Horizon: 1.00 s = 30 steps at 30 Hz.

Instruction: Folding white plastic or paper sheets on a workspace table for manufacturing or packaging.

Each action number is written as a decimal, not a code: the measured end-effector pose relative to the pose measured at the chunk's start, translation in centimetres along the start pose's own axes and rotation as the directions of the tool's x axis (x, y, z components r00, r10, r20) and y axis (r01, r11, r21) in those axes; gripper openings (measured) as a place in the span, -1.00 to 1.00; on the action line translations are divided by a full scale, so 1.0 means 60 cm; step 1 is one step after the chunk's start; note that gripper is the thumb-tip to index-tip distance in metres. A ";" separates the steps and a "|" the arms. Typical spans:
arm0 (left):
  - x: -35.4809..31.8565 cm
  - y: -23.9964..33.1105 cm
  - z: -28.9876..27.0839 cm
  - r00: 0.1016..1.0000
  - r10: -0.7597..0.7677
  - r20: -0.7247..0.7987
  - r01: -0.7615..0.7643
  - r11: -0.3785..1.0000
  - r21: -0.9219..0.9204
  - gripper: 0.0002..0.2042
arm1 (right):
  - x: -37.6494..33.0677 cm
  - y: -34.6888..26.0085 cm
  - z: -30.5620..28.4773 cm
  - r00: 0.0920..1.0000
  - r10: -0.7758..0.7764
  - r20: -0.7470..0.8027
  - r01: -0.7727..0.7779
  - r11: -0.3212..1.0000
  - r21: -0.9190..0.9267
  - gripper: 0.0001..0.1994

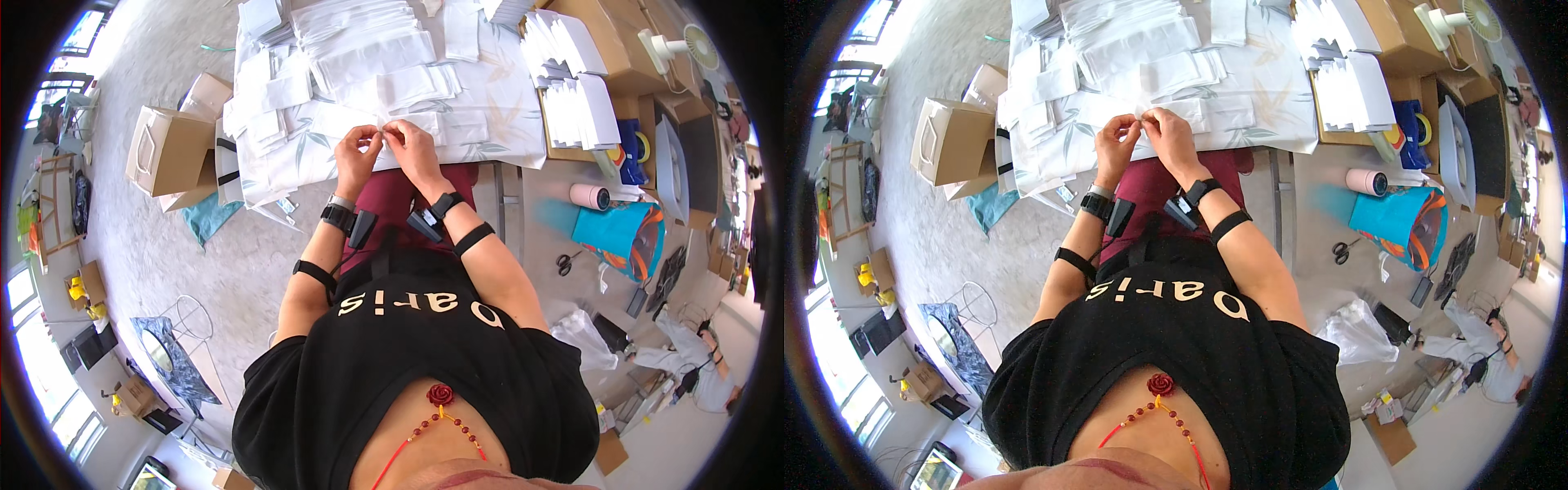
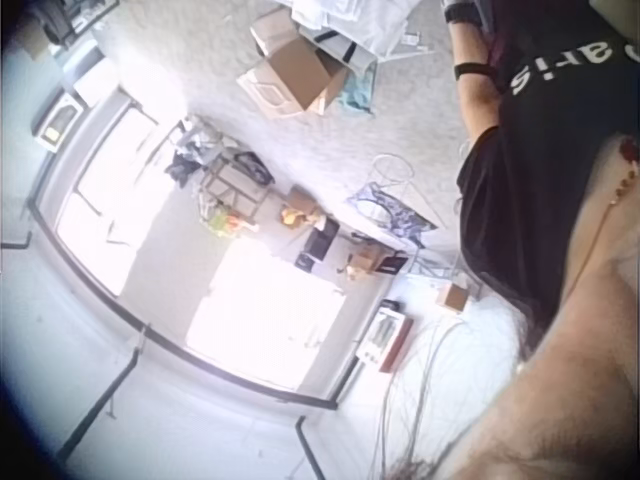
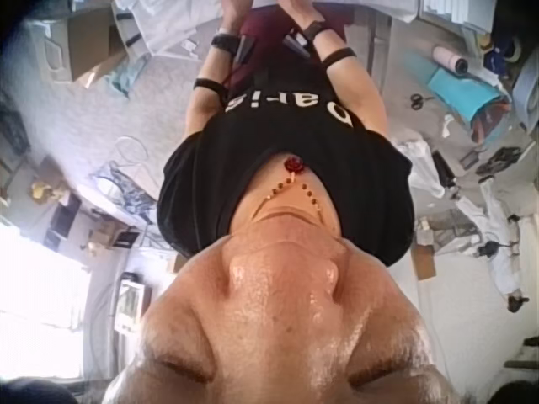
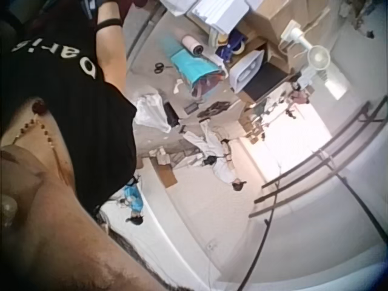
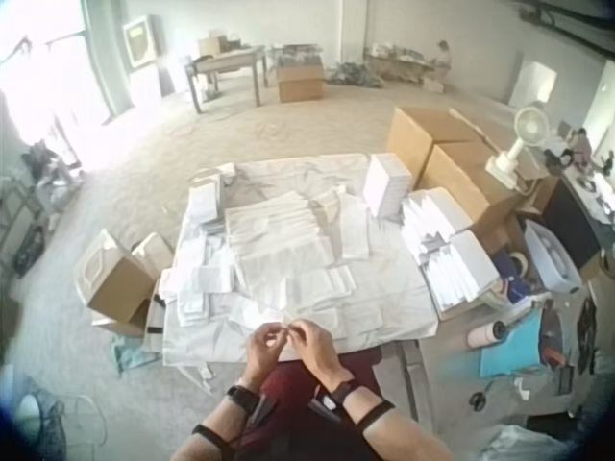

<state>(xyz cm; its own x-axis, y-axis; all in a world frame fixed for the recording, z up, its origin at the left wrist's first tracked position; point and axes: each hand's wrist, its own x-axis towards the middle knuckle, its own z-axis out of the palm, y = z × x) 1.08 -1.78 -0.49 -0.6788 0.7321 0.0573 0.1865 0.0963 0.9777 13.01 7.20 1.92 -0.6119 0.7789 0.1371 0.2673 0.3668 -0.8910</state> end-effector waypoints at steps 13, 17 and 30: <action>-0.004 0.055 -0.013 0.976 0.218 0.010 -0.214 0.948 0.237 -0.90 | -0.004 -0.019 0.006 0.992 -0.110 -0.069 0.106 0.992 -0.069 -0.92; -0.004 0.058 -0.015 0.972 0.235 0.005 -0.229 0.942 0.247 -0.91 | -0.005 -0.022 0.005 0.996 -0.025 -0.088 0.028 0.999 0.034 -0.91; -0.009 0.072 -0.017 0.965 0.260 0.041 -0.262 0.933 0.246 -0.90 | -0.007 -0.041 -0.016 0.998 -0.056 -0.018 0.057 0.996 0.062 -0.88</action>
<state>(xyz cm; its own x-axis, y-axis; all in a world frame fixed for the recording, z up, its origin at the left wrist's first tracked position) 1.49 -2.44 3.91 -0.5775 0.7586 0.3018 0.5268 0.0638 0.8476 13.30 6.44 4.49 -0.6121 0.7665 0.1944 0.1854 0.3781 -0.9070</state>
